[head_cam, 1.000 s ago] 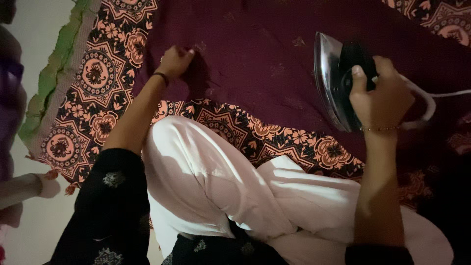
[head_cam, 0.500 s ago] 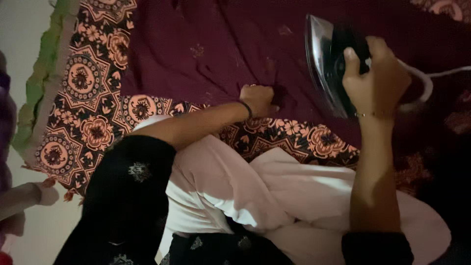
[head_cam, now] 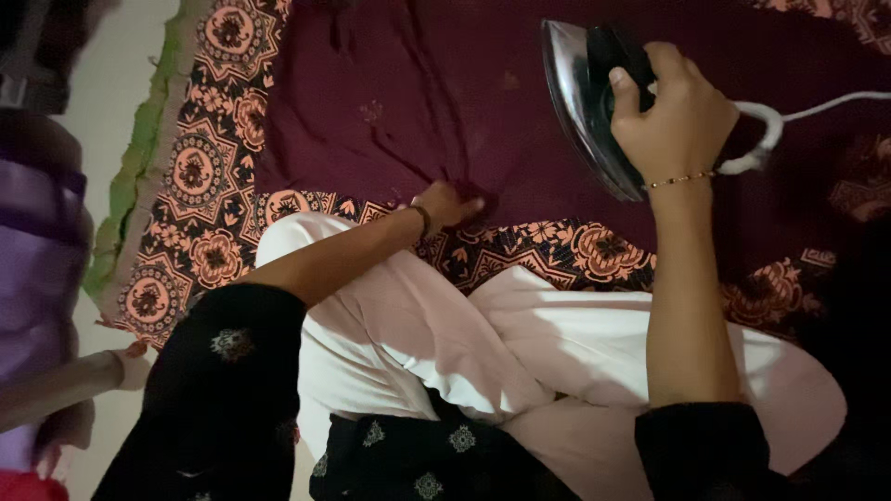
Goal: The person irons a maroon garment laid out on a patterned rug. They use a handheld electric iron to smooth the fabric, frequently adjusting the cloth with their left hand to manage wrinkles and position. The person repositions the garment multiple times to ensure different sections are flattened.
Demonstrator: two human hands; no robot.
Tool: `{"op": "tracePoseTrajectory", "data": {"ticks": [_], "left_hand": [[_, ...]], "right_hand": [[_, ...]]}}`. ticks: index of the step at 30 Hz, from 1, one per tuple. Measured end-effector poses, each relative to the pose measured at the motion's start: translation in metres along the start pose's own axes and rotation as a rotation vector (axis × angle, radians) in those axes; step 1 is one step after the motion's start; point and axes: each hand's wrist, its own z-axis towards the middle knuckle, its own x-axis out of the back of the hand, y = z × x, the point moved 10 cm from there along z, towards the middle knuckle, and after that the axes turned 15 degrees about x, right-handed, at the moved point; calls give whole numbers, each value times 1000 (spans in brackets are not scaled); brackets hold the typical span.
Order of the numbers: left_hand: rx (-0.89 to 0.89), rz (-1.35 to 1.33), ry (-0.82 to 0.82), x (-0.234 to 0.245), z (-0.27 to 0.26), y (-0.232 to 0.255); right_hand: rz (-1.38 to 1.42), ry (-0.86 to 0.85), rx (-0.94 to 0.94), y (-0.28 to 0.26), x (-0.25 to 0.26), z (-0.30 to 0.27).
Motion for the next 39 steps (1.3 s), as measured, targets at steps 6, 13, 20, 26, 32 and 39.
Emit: {"op": "tracePoseTrajectory", "data": {"ticks": [6,13,20,26,32,39], "left_hand": [[123,-39,-192,-29,-15,-28],[243,-734,-210,47,15,-58],[291,-695,332,147,126,-155],[53,-959,335,204,101,-148],[-31,-1401,84,220,58,-139],[-223,-729,405,222,55,-226]], "right_hand": [[-44,-45,-7,-5,-3,2],[143,-187,-24,-27,-34,2],[183,-339,-21,-50,-69,-2],[179,-372,17,-61,-76,1],[128,-410,79,-75,-88,-2],[157,-445,62,-81,-95,-10]]}}
